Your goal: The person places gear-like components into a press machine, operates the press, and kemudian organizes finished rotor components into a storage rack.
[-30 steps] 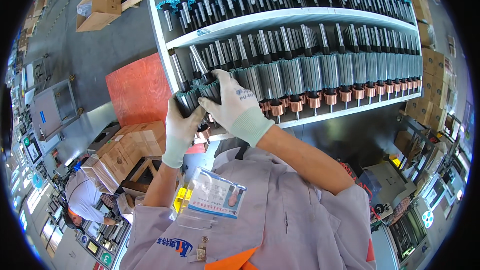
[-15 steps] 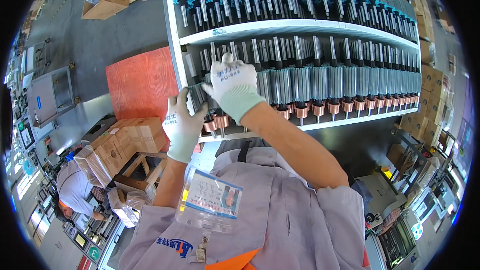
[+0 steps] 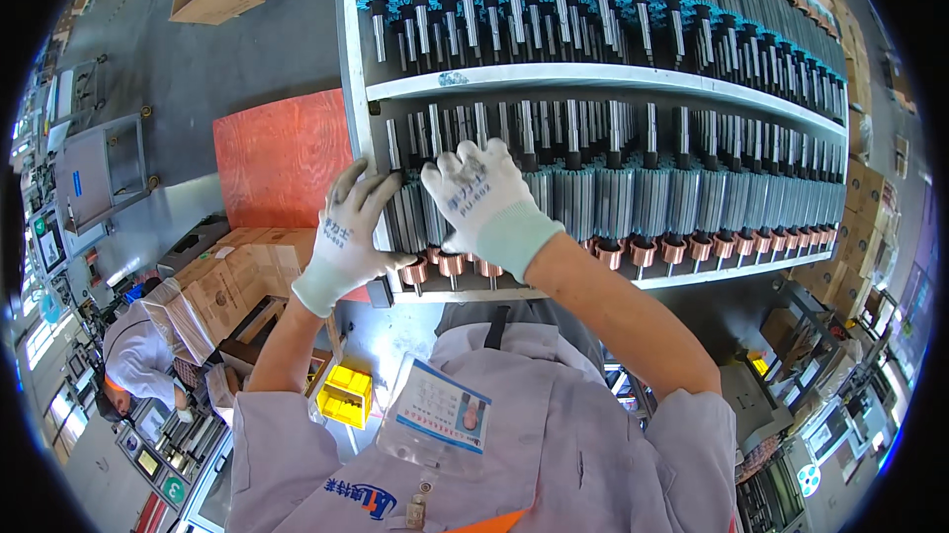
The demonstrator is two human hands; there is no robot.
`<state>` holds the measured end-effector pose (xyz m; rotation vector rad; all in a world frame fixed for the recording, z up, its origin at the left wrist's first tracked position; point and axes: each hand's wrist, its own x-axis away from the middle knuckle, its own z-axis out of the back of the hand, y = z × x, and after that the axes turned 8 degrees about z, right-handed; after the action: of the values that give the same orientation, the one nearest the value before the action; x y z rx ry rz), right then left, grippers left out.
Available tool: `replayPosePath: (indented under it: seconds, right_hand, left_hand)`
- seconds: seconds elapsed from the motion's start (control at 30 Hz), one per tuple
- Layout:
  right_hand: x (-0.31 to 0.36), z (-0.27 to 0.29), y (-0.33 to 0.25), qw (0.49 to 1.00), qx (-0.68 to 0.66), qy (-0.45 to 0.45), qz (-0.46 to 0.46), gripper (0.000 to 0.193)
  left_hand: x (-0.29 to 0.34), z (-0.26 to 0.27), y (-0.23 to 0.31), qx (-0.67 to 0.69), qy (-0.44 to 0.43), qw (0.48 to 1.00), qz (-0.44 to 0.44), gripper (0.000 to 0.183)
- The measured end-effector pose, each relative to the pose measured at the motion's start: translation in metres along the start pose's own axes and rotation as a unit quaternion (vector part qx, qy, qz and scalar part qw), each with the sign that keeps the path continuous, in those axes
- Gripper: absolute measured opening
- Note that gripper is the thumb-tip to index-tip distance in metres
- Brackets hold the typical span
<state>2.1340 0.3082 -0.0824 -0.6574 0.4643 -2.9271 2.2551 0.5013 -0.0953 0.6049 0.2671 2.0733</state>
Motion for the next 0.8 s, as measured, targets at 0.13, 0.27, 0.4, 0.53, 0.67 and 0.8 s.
replayPosePath:
  seconds: [0.13, 0.27, 0.4, 0.53, 0.67, 0.8]
  right_hand:
    - [0.005, -0.011, 0.001, 1.0, 0.004, 0.019, 0.01, 0.084]
    - [0.003, -0.002, 0.004, 1.0, -0.011, -0.019, 0.007, 0.085]
    - [0.005, -0.004, 0.007, 0.999, -0.034, -0.015, 0.007, 0.082]
    - [0.031, -0.014, 0.025, 0.947, -0.198, 0.253, -0.016, 0.065]
    - [0.082, -0.008, 0.044, 0.873, -0.307, 0.354, -0.136, 0.038]
    - [0.13, -0.028, 0.046, 0.81, -0.36, 0.392, -0.245, 0.032]
  left_hand:
    - [-0.001, -0.004, 0.0, 0.011, 0.027, 1.0, -0.002, 0.099]
    - [-0.004, -0.006, -0.004, 0.057, 0.02, 0.998, -0.031, 0.096]
    - [-0.003, -0.008, -0.004, 0.08, 0.01, 0.997, -0.008, 0.098]
    - [-0.002, -0.009, 0.003, -0.012, 0.03, 0.999, -0.014, 0.105]
    - [0.001, -0.01, 0.0, 0.009, 0.038, 0.999, -0.015, 0.099]
    - [-0.001, -0.009, 0.003, 0.004, 0.041, 0.999, -0.012, 0.096]
